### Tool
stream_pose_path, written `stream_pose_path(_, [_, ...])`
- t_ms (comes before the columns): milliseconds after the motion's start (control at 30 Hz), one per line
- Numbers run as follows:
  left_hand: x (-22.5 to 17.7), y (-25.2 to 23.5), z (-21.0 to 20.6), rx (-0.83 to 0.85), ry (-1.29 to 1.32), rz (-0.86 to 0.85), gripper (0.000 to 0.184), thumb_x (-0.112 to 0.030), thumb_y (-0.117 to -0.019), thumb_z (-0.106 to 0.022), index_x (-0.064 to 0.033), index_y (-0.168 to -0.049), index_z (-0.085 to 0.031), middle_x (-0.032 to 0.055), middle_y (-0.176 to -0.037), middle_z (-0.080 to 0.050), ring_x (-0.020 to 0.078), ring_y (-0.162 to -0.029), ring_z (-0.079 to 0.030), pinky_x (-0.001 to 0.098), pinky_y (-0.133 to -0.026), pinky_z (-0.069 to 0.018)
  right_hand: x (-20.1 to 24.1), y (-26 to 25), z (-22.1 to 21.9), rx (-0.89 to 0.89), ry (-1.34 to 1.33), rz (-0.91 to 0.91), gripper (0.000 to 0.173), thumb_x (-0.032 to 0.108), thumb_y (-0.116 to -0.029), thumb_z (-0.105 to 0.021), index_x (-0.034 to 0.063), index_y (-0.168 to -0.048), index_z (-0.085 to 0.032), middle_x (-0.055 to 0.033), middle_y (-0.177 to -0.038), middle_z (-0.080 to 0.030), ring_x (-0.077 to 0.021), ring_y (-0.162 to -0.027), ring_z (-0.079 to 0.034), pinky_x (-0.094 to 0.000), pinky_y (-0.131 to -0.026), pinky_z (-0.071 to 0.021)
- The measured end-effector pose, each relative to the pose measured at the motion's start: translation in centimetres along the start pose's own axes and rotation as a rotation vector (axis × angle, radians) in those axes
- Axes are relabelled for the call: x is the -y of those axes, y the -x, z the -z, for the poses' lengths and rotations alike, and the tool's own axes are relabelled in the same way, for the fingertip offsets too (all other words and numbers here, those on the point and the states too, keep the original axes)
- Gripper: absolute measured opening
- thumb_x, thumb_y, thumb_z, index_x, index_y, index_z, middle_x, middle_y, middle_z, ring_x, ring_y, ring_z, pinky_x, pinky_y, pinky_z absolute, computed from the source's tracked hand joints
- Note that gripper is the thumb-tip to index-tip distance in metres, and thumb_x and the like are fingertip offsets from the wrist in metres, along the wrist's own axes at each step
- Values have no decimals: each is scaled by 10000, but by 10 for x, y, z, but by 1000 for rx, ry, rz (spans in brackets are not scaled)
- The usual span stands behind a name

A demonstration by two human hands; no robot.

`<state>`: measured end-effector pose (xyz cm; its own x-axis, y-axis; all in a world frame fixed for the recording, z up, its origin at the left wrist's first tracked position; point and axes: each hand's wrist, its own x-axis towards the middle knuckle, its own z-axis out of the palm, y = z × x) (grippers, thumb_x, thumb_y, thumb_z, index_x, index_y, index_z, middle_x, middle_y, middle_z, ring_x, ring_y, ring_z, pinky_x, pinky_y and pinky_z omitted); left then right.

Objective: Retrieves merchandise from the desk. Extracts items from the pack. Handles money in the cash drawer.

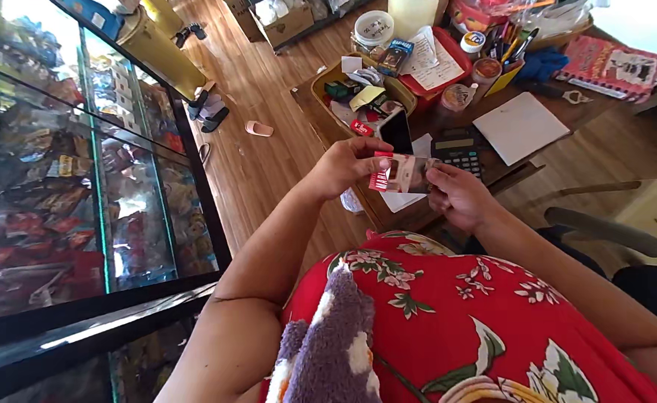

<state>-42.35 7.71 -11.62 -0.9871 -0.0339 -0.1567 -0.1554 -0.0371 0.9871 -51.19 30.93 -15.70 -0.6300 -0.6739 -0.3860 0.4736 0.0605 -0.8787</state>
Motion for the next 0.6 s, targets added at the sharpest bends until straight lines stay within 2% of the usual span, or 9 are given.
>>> stream_pose_path(100, [13, 15, -3, 33, 288, 4, 264, -19, -956, -581, -47, -1210, -645, -3, -989, -754, 79, -841, -722, 259, -766, -612, -8, -3, 6, 138, -49, 4, 222, 221, -1099, -409, 178, -1027, -615, 84, -676, -565, 28, -457, -383, -126, -456, -369])
stream_pose_path(233, [22, 26, -5, 68, 349, -33, 294, -20, -961, -571, -62, -1241, -649, 9, -1039, -758, 91, -867, -729, 269, -790, -616, -15, -2, 12, 243, -61, 24, 194, 283, -1077, -473, 204, -1034, -644, 80, -726, -608, 32, -471, -410, -122, -461, -384])
stream_pose_path(300, [22, 33, -11, -65, 180, -154, 303, 14, -983, -558, -28, -1271, -640, 30, -1171, -728, 84, -960, -711, 266, -851, -597, -14, 1, 9, 165, -31, 13, 200, 244, -1085, -446, 186, -1065, -637, 71, -732, -600, 25, -469, -400, -125, -455, -374])
stream_pose_path(333, [21, 37, -17, -174, -17, -272, 314, 31, -983, -571, 6, -1289, -636, 53, -1247, -687, 78, -1013, -685, 258, -877, -580, -12, 3, 7, 82, 4, 6, 194, 217, -1099, -432, 165, -1100, -618, 63, -743, -588, 19, -469, -392, -128, -451, -370])
stream_pose_path(367, [22, 41, -23, -269, -233, -408, 307, 33, -970, -588, 33, -1270, -655, 114, -1315, -644, 105, -1066, -663, 261, -888, -565, -10, 4, 4, -20, 41, 1, 169, 200, -1101, -459, 141, -1138, -613, 54, -743, -580, 10, -464, -387, -134, -443, -364])
stream_pose_path(433, [21, 47, -36, -322, -499, -640, 223, 41, -948, -620, 60, -1153, -706, 206, -1236, -645, 161, -1019, -672, 272, -852, -583, -9, 6, 0, -175, 109, 14, 146, 195, -1071, -552, 113, -1173, -617, 51, -737, -563, 2, -459, -380, -144, -436, -355])
stream_pose_path(500, [19, 50, -51, -255, -656, -632, 205, 18, -949, -633, 39, -1129, -728, 205, -1186, -681, 177, -935, -696, 290, -824, -593, -11, 8, -1, -229, 161, 63, 142, 202, -1046, -604, 113, -1155, -624, 58, -742, -563, 9, -462, -381, -142, -436, -351])
stream_pose_path(600, [30, 43, -57, -254, -713, -368, 231, -54, -991, -620, 40, -1191, -688, 218, -1239, -662, 252, -1000, -700, 365, -886, -581, -13, 15, -1, -234, 241, 112, 193, 242, -1019, -655, 125, -1171, -635, 50, -823, -603, 2, -511, -422, -161, -477, -381])
